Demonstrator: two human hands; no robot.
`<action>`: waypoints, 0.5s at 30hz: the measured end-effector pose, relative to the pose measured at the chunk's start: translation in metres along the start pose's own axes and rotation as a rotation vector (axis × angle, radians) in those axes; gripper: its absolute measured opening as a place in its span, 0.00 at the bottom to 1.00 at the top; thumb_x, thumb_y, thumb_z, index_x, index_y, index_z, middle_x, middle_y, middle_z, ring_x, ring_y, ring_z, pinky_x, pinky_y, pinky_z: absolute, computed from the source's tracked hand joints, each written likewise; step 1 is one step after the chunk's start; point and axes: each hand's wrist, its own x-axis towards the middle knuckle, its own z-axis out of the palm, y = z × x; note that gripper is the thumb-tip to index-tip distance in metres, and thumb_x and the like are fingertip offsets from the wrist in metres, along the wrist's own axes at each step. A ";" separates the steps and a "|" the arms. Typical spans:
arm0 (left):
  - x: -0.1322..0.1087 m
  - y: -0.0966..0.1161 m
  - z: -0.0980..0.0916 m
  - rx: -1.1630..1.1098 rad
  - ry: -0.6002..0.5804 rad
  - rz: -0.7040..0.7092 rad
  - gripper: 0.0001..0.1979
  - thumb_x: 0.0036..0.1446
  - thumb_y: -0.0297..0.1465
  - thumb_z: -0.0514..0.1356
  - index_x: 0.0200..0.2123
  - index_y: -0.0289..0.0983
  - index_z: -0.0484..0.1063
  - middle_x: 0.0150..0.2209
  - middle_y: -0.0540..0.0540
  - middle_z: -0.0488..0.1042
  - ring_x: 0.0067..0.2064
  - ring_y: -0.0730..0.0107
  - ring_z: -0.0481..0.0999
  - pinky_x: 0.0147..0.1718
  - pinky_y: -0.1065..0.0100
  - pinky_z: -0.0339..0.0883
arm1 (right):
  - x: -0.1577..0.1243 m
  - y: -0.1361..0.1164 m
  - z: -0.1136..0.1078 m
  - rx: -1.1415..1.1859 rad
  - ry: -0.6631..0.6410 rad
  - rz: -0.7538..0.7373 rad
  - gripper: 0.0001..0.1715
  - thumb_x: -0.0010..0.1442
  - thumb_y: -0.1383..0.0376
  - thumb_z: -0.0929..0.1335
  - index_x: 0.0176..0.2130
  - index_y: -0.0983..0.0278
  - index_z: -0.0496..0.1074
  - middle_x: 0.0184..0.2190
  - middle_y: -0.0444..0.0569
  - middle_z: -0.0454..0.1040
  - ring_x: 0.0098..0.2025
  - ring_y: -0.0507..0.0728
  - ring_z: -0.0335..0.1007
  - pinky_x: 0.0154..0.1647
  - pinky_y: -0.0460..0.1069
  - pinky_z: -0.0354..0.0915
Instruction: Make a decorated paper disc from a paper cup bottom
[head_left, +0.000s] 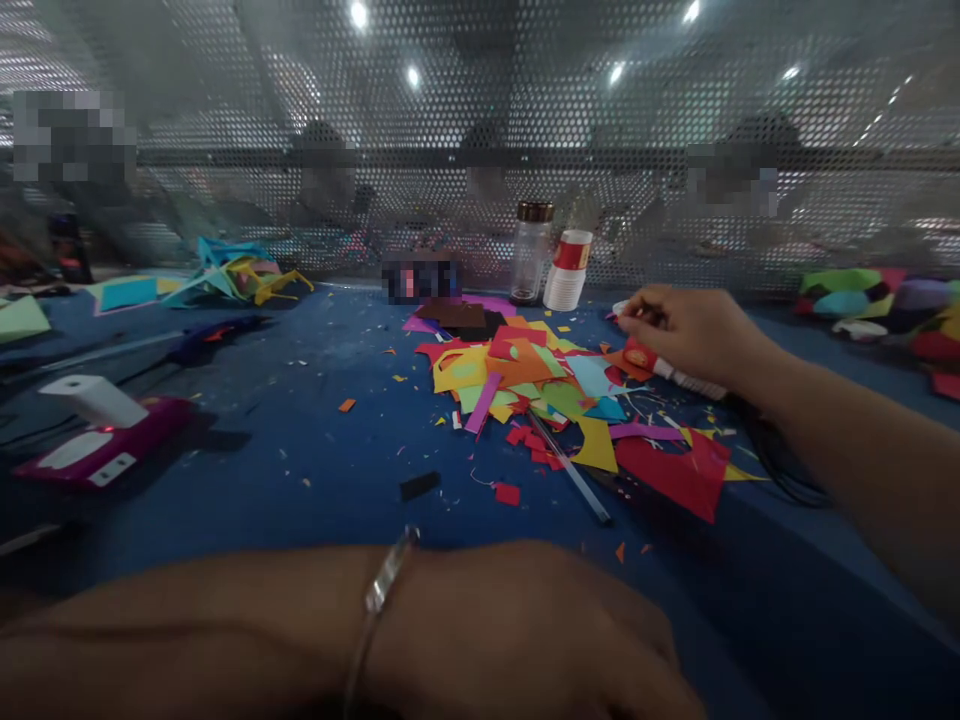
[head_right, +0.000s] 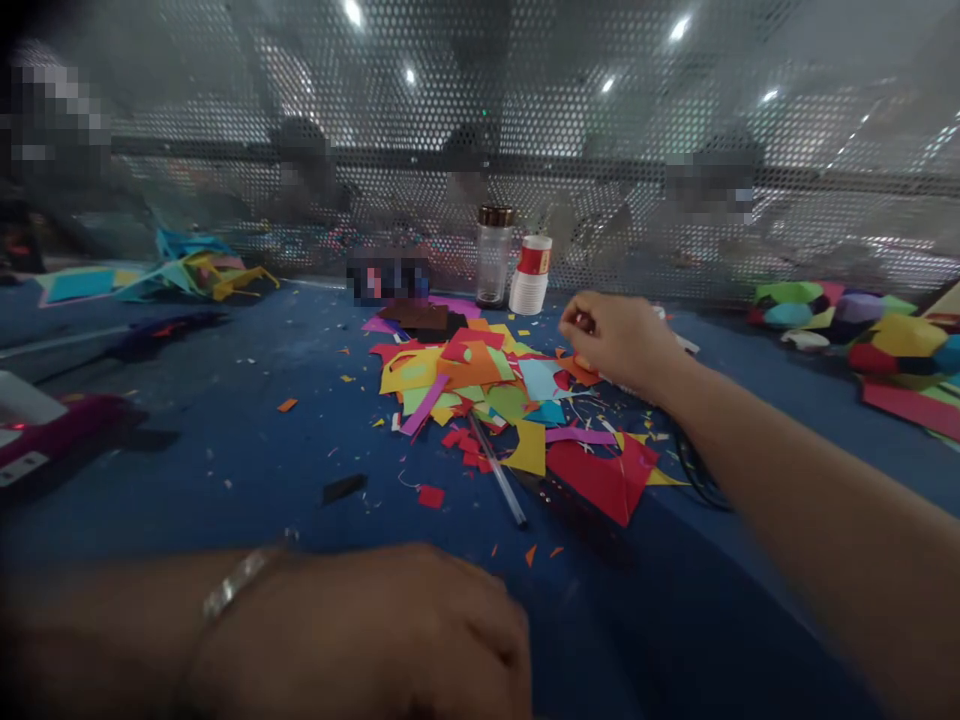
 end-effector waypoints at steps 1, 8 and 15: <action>0.006 -0.002 0.007 0.203 -0.035 0.016 0.11 0.70 0.31 0.54 0.42 0.34 0.75 0.43 0.44 0.80 0.42 0.67 0.77 0.42 0.69 0.72 | 0.015 -0.002 0.000 -0.021 0.011 -0.002 0.04 0.58 0.63 0.70 0.34 0.61 0.76 0.30 0.49 0.80 0.32 0.58 0.74 0.35 0.52 0.64; 0.035 -0.027 0.026 0.421 -0.020 0.122 0.11 0.71 0.35 0.55 0.38 0.39 0.75 0.41 0.48 0.83 0.31 0.71 0.74 0.21 0.72 0.67 | 0.105 -0.007 0.011 -0.134 0.094 0.075 0.09 0.66 0.66 0.69 0.45 0.65 0.78 0.46 0.58 0.81 0.48 0.63 0.75 0.47 0.57 0.68; 0.026 -0.024 0.057 0.684 0.109 0.007 0.11 0.70 0.31 0.60 0.34 0.42 0.78 0.43 0.49 0.82 0.46 0.78 0.81 0.32 0.76 0.74 | 0.133 -0.004 0.032 -0.203 0.069 0.160 0.22 0.70 0.57 0.71 0.59 0.64 0.73 0.58 0.55 0.74 0.55 0.63 0.75 0.55 0.63 0.74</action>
